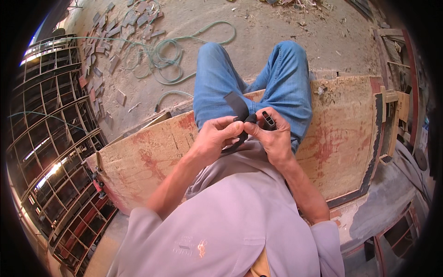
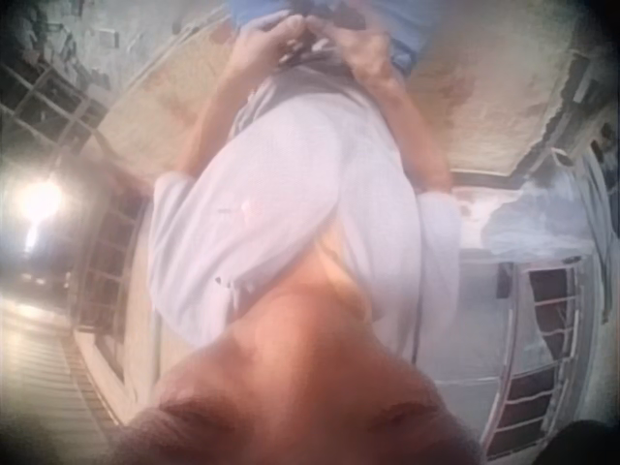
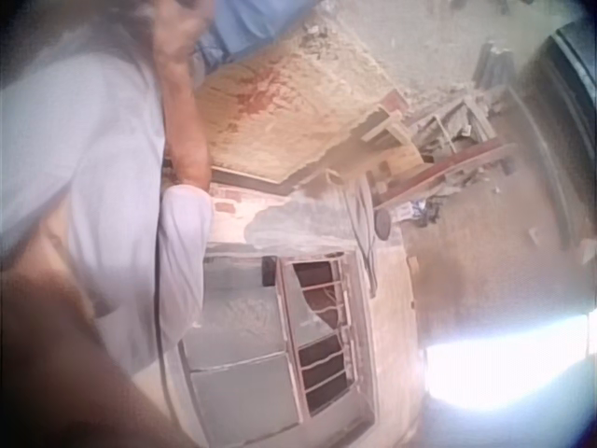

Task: The person adjusts a black belt around their waist, threading the strap through the buckle and tightening it while sitting on a wooden plank in a construction area.

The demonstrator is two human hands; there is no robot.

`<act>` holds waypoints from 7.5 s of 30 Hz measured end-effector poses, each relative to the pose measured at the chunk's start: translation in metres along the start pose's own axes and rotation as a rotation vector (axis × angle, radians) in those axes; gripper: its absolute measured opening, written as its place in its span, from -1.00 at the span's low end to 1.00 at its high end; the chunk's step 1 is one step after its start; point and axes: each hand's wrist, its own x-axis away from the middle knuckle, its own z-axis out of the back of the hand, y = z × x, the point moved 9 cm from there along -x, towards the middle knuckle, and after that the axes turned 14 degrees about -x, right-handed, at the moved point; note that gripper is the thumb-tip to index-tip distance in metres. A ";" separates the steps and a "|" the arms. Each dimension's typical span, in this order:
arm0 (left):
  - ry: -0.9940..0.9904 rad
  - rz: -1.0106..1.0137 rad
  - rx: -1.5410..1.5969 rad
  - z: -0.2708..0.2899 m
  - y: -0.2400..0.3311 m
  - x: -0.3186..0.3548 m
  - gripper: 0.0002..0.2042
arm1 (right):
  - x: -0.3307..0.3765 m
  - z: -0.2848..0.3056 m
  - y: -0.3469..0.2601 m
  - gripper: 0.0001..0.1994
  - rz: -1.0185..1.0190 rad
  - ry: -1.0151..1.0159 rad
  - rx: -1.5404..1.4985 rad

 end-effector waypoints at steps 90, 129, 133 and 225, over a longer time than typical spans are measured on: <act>0.186 -0.322 -0.706 0.050 -0.006 0.043 -0.62 | -0.001 -0.057 -0.031 -0.87 0.251 -0.621 0.845; 0.449 -0.555 -0.819 0.078 -0.038 0.077 -0.61 | 0.071 -0.112 0.014 -0.78 0.845 -0.940 1.122; 0.468 -0.590 -0.834 0.079 -0.027 0.080 -0.61 | 0.069 -0.113 0.007 -0.80 0.897 -0.930 1.098; 0.069 -0.249 -0.216 0.124 -0.099 0.123 -0.74 | 0.006 -0.134 0.070 -0.87 -0.705 -1.093 0.875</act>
